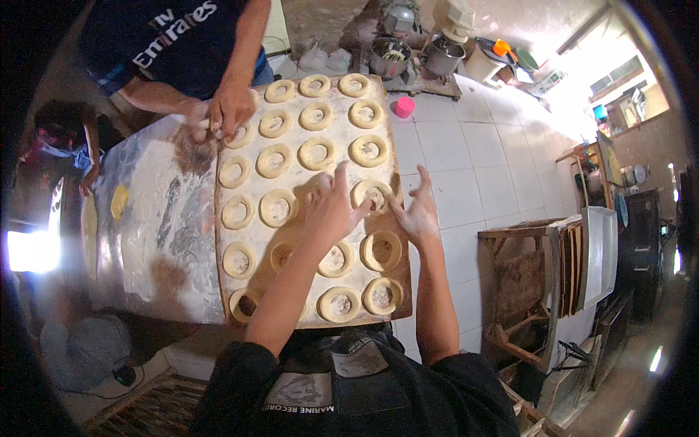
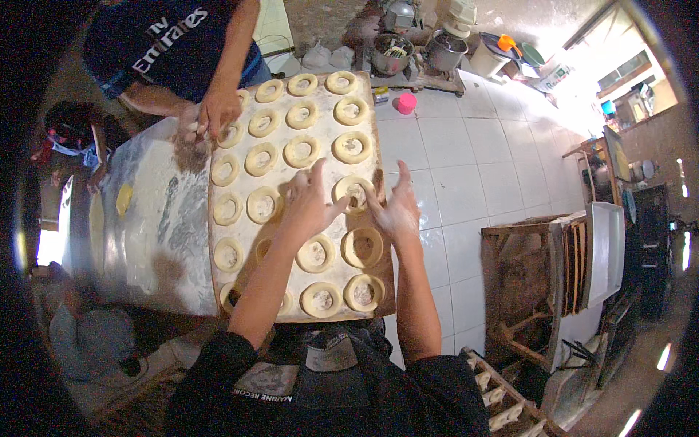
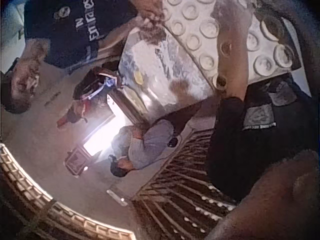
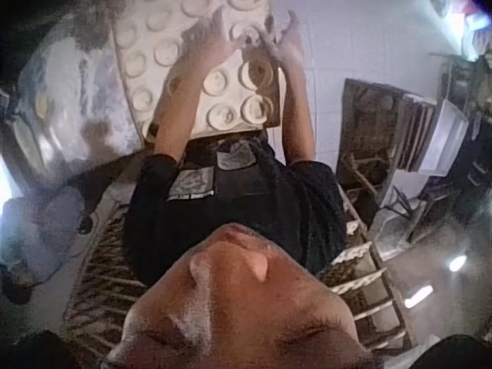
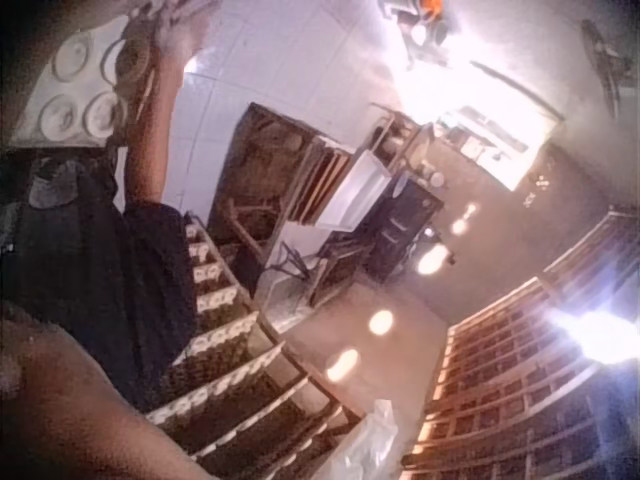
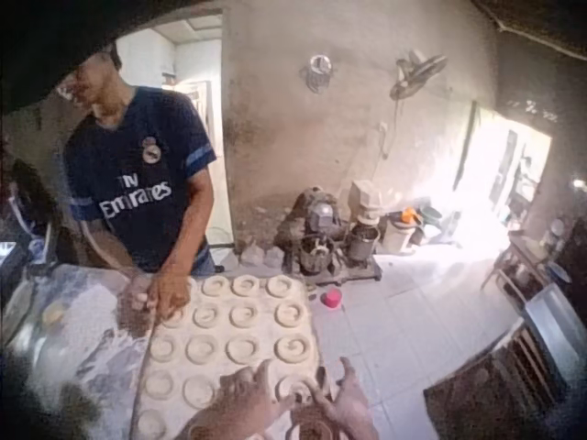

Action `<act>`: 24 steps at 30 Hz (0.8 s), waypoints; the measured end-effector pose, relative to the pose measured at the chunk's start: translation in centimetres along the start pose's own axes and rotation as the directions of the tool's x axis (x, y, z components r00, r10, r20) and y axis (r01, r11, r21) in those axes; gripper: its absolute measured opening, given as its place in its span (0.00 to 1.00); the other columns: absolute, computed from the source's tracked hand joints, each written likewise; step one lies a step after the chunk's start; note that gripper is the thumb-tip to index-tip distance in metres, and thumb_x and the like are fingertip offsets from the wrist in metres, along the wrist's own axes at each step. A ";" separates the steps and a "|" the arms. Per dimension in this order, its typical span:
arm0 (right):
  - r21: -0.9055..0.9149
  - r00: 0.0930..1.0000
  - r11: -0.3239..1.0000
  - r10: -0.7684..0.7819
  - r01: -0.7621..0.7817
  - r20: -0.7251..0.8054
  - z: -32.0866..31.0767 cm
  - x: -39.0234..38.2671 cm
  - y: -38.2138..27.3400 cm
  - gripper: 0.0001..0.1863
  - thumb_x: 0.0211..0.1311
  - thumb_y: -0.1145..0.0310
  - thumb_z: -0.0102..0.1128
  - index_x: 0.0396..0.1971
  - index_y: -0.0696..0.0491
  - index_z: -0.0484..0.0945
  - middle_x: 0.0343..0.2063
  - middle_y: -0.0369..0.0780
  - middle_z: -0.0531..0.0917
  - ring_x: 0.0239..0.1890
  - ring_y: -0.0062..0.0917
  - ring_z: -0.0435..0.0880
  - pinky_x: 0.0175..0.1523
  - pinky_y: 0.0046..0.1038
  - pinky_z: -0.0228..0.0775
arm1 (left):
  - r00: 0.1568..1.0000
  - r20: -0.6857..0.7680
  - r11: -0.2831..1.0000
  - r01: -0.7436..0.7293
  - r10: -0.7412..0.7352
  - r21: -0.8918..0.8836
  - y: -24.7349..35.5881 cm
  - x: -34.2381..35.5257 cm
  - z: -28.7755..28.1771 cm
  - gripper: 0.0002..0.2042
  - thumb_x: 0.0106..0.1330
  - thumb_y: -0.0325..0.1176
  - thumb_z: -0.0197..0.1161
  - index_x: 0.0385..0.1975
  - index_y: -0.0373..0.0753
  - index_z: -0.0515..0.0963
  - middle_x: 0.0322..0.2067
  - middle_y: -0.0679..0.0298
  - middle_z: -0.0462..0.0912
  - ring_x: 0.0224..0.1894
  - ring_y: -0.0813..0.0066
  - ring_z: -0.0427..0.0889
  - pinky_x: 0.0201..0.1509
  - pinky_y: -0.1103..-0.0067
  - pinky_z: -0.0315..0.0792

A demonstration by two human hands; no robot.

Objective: The person shapes small pieces of dough into ring shapes by hand and places them on a floured wooden board. The person then lifts the board and places it onto a multi-tiered wooden rack alongside other boards of shaped dough.

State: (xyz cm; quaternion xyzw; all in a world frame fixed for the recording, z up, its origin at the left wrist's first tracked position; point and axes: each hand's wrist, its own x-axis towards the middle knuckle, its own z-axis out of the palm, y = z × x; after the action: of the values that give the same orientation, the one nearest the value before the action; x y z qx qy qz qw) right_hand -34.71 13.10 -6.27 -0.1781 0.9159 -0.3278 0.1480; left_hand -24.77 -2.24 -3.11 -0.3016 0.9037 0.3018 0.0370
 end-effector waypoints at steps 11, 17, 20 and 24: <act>0.265 0.953 0.916 0.287 -0.301 0.093 0.7 -16.2 8.9 0.26 0.71 0.48 0.43 0.44 0.59 0.75 0.32 0.49 0.82 0.36 0.35 0.80 0.43 0.36 0.71 | 0.794 -0.444 0.910 0.346 -0.415 -0.230 -24.1 -22.6 -3.0 0.20 0.69 0.35 0.56 0.56 0.31 0.66 0.48 0.45 0.74 0.48 0.50 0.75 0.51 0.62 0.69; 0.087 0.974 0.974 0.214 -0.207 -0.079 1.5 -17.2 8.0 0.29 0.72 0.47 0.39 0.37 0.61 0.76 0.31 0.50 0.80 0.35 0.37 0.78 0.44 0.35 0.69 | 0.850 -0.311 0.903 0.374 -0.425 -0.211 -24.8 -24.1 -3.2 0.23 0.74 0.46 0.44 0.49 0.29 0.69 0.44 0.39 0.76 0.49 0.38 0.74 0.53 0.59 0.68; 0.059 0.969 0.975 0.218 -0.212 -0.115 1.6 -17.5 7.9 0.31 0.72 0.45 0.39 0.35 0.62 0.75 0.31 0.52 0.80 0.37 0.40 0.79 0.46 0.37 0.68 | 0.857 -0.195 0.865 0.419 -0.477 -0.277 -24.1 -23.8 -3.6 0.25 0.74 0.49 0.40 0.49 0.28 0.69 0.44 0.37 0.77 0.50 0.36 0.74 0.52 0.56 0.67; 0.075 0.962 0.962 0.265 -0.261 -0.060 1.6 -18.5 7.0 0.32 0.70 0.43 0.37 0.43 0.61 0.75 0.38 0.55 0.81 0.46 0.48 0.78 0.52 0.41 0.68 | 0.877 -0.153 0.874 0.408 -0.455 -0.264 -24.7 -23.9 -3.6 0.29 0.74 0.53 0.37 0.50 0.27 0.69 0.44 0.35 0.77 0.51 0.36 0.74 0.53 0.55 0.67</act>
State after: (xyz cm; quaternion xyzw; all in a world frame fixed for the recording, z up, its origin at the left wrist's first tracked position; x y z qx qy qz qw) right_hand -19.15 25.11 -9.16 -0.0383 0.9246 -0.3415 0.1641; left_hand 9.12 -7.48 -7.15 -0.5289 0.7719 0.3517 -0.0262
